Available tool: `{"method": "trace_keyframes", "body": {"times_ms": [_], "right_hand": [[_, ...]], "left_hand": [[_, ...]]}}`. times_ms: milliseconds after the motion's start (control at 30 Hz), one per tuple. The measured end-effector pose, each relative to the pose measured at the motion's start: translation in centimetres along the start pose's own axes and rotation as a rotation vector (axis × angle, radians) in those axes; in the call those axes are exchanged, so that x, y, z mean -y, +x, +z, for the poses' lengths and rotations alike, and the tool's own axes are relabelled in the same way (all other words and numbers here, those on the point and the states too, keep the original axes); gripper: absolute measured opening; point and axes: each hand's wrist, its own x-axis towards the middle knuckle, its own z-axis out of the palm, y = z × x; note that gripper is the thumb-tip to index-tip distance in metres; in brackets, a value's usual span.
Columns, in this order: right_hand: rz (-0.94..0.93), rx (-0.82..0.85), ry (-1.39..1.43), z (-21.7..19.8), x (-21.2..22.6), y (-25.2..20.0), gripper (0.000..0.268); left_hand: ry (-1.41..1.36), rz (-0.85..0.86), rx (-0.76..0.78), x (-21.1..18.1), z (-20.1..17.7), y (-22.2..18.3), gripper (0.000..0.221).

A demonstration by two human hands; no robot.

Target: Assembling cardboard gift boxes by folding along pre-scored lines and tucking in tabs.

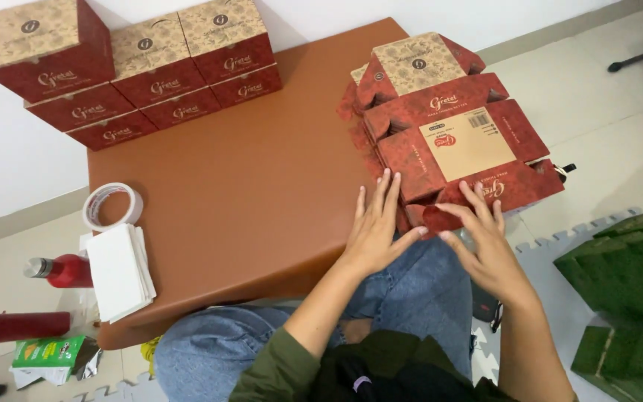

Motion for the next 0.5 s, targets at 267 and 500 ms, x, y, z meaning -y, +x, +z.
{"method": "trace_keyframes", "body": {"times_ms": [267, 500], "right_hand": [[-0.197, -0.388, -0.462, 0.6, -4.3, -0.2, 0.049], [-0.295, -0.552, -0.594, -4.9, 1.7, 3.2, 0.031]], "left_hand": [[0.019, 0.001, -0.045, 0.6, 0.7, 0.0, 0.100], [0.104, 0.033, -0.111, 1.4, 2.0, 0.3, 0.099]]}}
